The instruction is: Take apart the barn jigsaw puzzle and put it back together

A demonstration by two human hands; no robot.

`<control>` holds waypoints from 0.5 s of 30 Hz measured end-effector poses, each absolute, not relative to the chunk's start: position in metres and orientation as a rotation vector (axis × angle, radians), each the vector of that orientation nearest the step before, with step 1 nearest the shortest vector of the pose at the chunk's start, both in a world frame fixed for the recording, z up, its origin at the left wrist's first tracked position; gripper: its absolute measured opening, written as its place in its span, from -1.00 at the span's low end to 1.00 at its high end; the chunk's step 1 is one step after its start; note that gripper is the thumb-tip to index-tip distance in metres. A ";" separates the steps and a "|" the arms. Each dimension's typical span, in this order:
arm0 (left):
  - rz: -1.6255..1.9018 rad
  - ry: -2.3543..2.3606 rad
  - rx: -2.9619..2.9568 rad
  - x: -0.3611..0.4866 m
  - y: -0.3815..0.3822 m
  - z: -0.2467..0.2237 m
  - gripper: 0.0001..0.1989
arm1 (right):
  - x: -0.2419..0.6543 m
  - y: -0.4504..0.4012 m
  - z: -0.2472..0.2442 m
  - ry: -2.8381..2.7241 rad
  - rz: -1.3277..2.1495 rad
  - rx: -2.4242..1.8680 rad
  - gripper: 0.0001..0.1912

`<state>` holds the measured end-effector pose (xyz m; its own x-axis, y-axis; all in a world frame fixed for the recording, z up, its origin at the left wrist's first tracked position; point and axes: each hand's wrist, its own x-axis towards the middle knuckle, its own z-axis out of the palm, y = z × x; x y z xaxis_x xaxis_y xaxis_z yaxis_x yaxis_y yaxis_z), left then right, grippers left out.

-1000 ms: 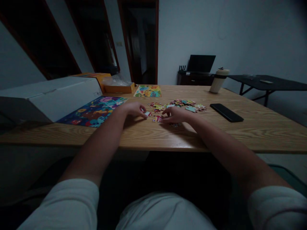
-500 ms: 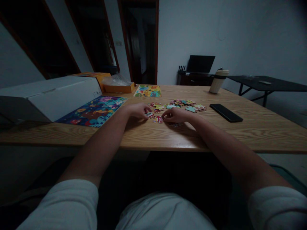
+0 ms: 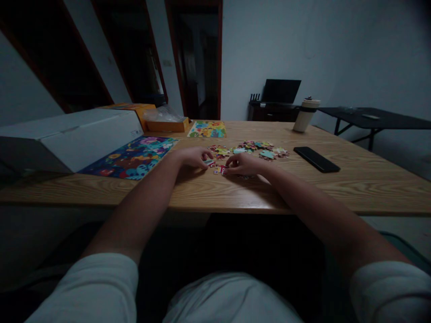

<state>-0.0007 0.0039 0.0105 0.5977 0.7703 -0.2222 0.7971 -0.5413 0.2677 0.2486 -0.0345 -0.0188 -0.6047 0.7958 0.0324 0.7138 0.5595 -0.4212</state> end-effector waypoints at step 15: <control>-0.112 1.022 2.551 0.024 -0.018 0.013 -0.31 | 0.283 -0.027 0.000 -2.648 0.754 -1.290 -0.30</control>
<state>0.0240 -0.0184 0.0134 0.7309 0.6479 -0.2146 0.6790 -0.6584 0.3247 0.2827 -0.0270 -0.0002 -0.6357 0.7622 -0.1224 0.7123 0.5180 -0.4735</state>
